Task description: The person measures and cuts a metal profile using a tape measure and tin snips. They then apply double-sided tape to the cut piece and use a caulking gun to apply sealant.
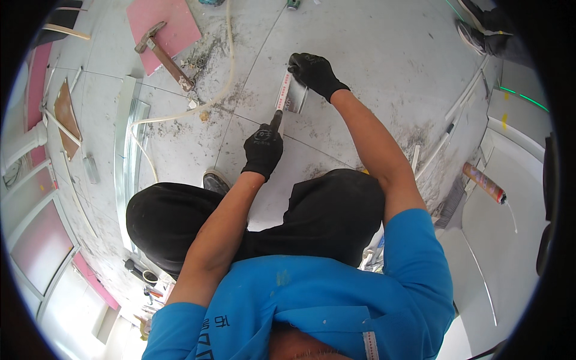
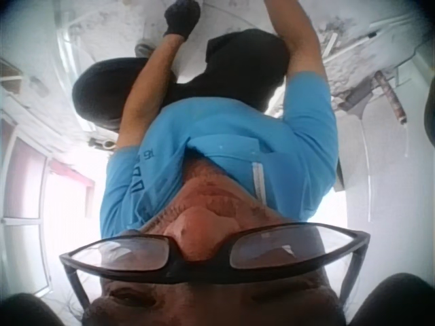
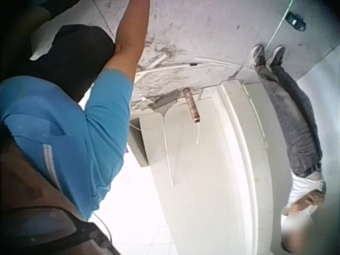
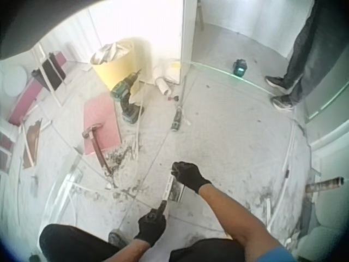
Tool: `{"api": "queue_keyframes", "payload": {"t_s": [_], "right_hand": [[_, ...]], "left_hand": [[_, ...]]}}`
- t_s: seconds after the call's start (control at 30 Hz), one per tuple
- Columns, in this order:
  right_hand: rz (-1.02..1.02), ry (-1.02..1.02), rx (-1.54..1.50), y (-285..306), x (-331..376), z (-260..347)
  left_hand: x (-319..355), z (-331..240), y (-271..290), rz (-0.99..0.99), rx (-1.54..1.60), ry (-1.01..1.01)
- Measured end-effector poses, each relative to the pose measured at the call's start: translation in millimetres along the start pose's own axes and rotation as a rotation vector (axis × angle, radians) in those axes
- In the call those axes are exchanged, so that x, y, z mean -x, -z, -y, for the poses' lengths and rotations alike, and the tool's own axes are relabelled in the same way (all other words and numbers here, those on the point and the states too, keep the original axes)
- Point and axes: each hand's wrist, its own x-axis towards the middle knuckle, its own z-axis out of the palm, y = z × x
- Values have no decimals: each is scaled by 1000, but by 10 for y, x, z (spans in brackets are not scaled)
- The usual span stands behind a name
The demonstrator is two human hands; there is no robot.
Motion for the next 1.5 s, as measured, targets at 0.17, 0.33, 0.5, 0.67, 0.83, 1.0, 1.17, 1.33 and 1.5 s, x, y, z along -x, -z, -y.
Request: {"api": "queue_keyframes", "payload": {"t_s": [0.17, 0.33, 0.5, 0.67, 0.83, 1.0, 1.17, 1.33, 1.5], "right_hand": [[-29, 34, 56, -62, -14, 12], [23, -10, 121, -47, -23, 33], [102, -203, 192, 42, -13, 218], [295, -159, 150, 44, 201, 454], [379, -163, 303, 51, 274, 699], [453, -217, 322, 91, 262, 826], [452, -240, 360, 4, 256, 828], [473, -239, 363, 52, 284, 842], [177, -301, 102, -90, 302, 590]], "left_hand": [[-6, 34, -21, 26, -33, 4], [-32, 75, -112, -32, -25, -29], [-69, 146, -192, -142, -13, -63], [-66, 156, -203, -107, 13, -31], [-99, 196, -132, -12, 66, 26], [-155, 224, -28, 49, 115, 71], [-417, 593, 42, 141, 283, -41], [-840, 1336, 467, 429, 572, 212], [-533, 787, 420, 205, 545, 95]]}}
